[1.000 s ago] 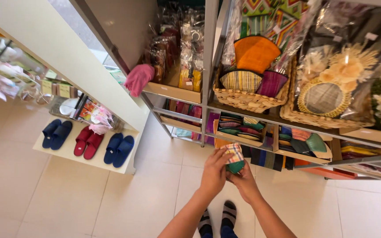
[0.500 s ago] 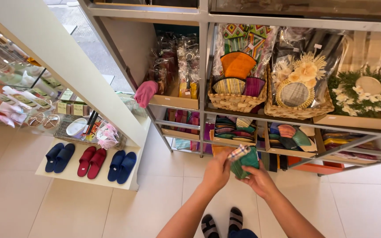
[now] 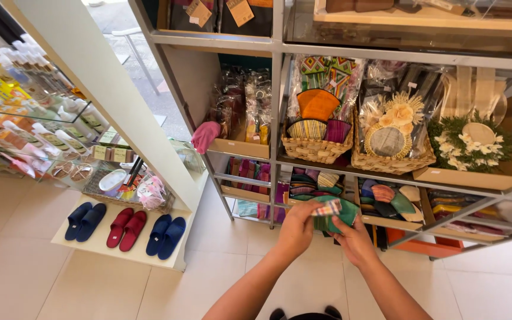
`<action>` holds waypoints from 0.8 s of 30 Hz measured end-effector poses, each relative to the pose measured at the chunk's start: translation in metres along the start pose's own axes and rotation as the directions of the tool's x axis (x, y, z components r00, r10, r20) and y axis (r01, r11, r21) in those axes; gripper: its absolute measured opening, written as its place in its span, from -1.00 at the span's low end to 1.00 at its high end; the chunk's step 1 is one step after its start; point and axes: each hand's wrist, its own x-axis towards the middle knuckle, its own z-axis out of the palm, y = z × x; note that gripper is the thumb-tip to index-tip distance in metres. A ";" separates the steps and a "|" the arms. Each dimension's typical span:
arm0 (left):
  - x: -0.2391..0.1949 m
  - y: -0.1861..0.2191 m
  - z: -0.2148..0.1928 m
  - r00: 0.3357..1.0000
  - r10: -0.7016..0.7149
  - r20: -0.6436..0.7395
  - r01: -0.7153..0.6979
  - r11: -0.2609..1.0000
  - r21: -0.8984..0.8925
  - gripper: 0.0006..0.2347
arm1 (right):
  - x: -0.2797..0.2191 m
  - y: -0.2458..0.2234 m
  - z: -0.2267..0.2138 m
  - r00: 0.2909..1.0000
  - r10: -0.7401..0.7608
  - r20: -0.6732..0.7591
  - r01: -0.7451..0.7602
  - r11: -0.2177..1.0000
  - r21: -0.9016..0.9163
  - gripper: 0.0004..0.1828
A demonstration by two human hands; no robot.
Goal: Organizing and sorting textile gift items, pouches, and fans on display shelves.
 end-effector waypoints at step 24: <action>0.002 -0.023 0.041 0.646 -0.502 0.575 0.608 -0.118 -0.785 -0.65 | 0.024 -0.044 -0.039 0.909 0.342 0.239 -0.288 0.929 -0.232 -0.57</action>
